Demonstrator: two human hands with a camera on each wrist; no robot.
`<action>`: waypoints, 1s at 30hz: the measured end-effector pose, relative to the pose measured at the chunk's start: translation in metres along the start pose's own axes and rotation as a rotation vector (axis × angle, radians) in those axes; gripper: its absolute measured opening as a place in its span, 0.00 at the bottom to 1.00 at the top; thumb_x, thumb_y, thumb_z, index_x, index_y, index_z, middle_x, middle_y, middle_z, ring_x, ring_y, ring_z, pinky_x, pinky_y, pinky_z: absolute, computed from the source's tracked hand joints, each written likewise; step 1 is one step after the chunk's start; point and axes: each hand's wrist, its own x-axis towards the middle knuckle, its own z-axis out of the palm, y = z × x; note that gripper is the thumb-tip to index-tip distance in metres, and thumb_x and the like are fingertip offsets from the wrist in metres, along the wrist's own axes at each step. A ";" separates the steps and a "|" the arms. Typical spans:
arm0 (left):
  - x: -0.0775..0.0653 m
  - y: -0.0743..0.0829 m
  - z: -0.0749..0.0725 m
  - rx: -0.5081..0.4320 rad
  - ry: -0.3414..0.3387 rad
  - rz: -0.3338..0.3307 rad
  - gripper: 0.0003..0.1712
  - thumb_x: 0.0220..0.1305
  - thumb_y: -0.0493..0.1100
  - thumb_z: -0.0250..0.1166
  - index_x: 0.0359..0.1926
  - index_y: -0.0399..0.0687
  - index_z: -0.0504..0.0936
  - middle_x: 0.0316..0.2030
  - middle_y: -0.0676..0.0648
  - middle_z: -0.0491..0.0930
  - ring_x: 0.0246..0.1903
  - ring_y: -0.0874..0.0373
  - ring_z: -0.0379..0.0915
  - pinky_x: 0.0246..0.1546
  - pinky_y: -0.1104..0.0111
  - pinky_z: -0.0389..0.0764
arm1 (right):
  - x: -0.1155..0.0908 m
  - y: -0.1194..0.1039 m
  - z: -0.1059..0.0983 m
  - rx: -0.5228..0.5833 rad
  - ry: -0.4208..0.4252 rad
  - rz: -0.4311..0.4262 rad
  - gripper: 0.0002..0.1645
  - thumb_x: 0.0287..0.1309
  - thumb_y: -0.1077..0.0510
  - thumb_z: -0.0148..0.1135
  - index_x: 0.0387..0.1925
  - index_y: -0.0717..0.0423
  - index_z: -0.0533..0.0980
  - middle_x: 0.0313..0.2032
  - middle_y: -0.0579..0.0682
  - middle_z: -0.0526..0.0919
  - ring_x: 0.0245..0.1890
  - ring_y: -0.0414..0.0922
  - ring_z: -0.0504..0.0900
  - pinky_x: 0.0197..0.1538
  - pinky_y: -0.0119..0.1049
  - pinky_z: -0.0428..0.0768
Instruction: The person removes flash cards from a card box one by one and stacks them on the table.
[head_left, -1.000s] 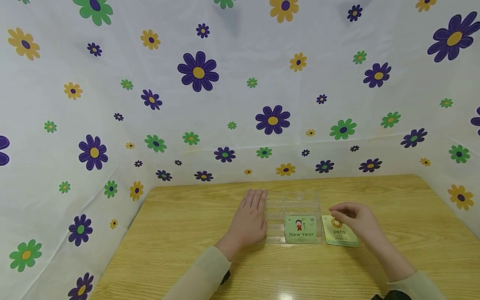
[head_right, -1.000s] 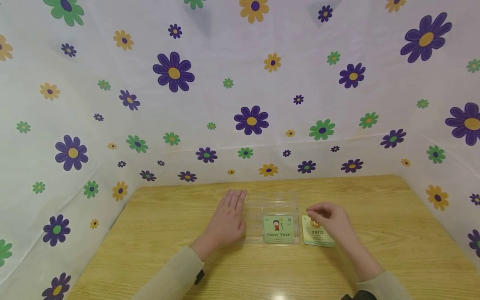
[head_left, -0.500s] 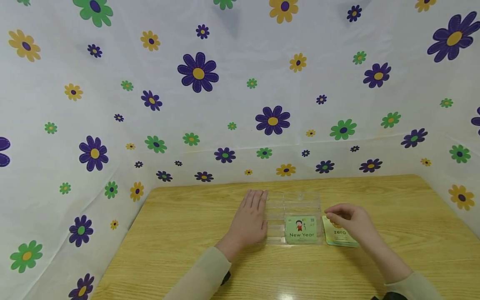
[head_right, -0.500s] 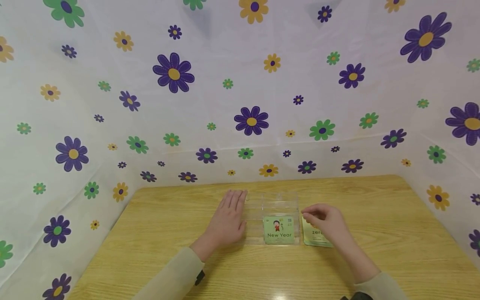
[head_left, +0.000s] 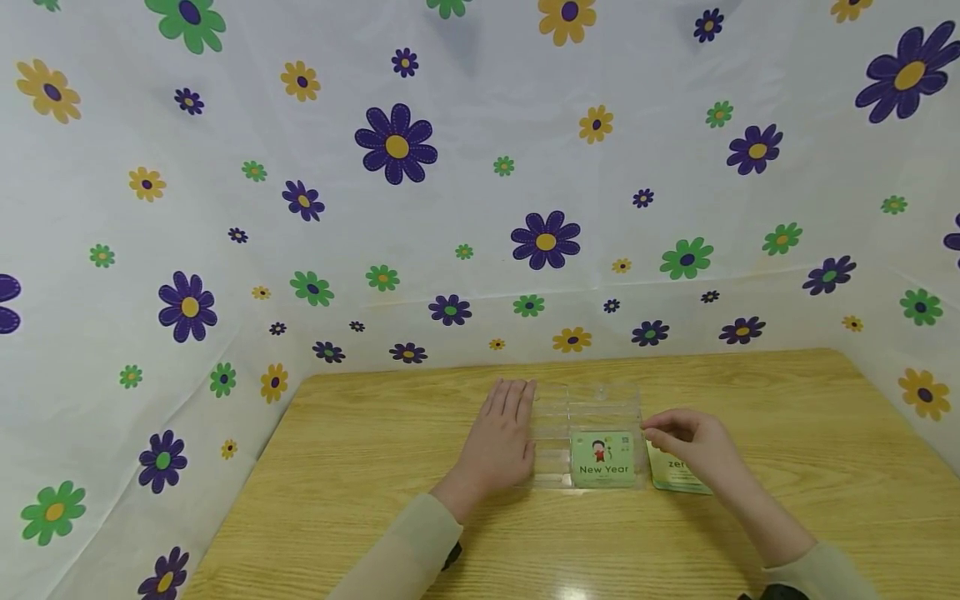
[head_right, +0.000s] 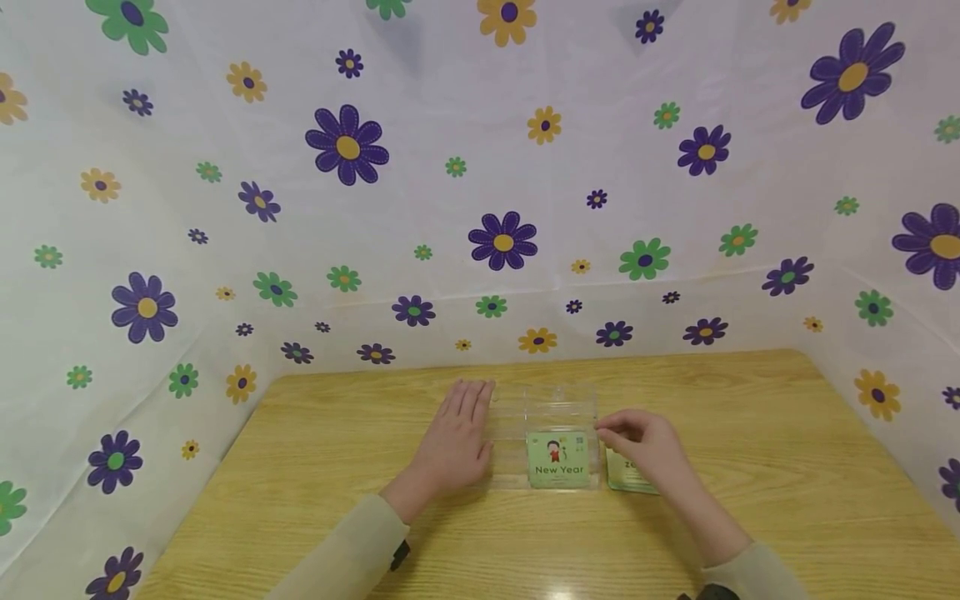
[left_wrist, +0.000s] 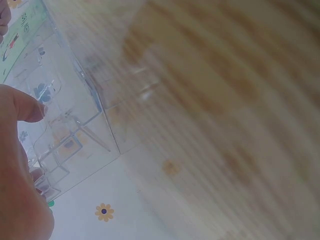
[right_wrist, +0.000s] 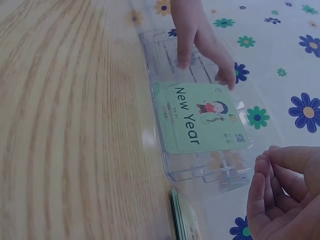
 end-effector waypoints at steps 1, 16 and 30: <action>0.000 0.000 0.000 -0.001 0.000 0.000 0.47 0.74 0.52 0.58 0.83 0.36 0.50 0.77 0.39 0.62 0.78 0.44 0.58 0.86 0.52 0.52 | 0.000 0.000 0.001 -0.002 0.000 0.000 0.14 0.71 0.62 0.67 0.52 0.68 0.84 0.47 0.60 0.89 0.38 0.36 0.85 0.43 0.31 0.88; -0.001 -0.001 0.001 0.012 0.008 0.007 0.47 0.74 0.52 0.58 0.83 0.36 0.50 0.77 0.39 0.62 0.78 0.44 0.58 0.86 0.52 0.52 | 0.002 0.004 0.009 -0.005 0.000 0.006 0.12 0.70 0.62 0.67 0.50 0.67 0.86 0.47 0.60 0.90 0.36 0.33 0.84 0.42 0.31 0.87; -0.001 0.000 -0.001 0.000 0.003 0.004 0.47 0.74 0.52 0.59 0.83 0.36 0.50 0.78 0.38 0.62 0.79 0.43 0.57 0.86 0.52 0.52 | 0.006 0.007 0.012 -0.011 -0.001 -0.018 0.12 0.70 0.63 0.68 0.49 0.68 0.86 0.47 0.62 0.89 0.35 0.30 0.81 0.41 0.27 0.85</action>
